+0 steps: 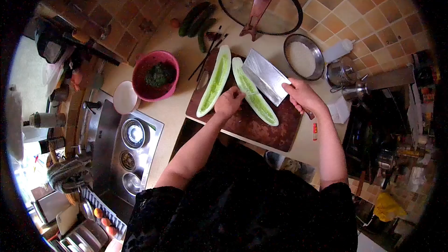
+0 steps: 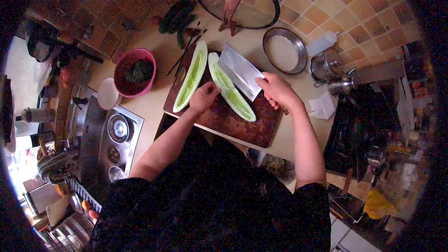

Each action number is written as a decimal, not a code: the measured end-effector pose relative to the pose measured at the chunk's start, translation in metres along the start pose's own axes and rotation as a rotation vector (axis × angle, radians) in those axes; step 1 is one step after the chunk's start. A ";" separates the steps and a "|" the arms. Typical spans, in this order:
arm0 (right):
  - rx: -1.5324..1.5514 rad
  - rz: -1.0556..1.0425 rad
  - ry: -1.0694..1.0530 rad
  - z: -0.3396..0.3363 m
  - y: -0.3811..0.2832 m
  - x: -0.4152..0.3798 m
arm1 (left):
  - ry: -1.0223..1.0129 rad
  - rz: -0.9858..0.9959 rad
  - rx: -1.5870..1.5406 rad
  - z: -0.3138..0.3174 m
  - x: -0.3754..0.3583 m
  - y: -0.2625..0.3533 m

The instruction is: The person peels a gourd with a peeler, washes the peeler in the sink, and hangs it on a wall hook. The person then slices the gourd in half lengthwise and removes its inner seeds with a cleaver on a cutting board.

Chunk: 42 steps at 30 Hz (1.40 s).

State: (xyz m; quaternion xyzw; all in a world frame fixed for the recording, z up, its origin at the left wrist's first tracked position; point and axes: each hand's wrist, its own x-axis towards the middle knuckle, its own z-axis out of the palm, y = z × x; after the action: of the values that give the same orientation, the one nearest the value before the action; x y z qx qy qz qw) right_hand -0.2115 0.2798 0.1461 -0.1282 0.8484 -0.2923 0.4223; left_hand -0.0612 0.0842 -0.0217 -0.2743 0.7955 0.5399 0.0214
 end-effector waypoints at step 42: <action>-0.269 0.085 -0.135 -0.041 -0.010 -0.013 | -0.039 -0.105 -0.161 0.003 0.002 -0.003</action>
State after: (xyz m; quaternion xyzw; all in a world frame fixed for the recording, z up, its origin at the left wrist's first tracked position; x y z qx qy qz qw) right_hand -0.2367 0.2941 0.1801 -0.1671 0.8543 -0.1488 0.4692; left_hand -0.0625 0.0847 -0.0265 -0.3058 0.7335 0.6055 0.0429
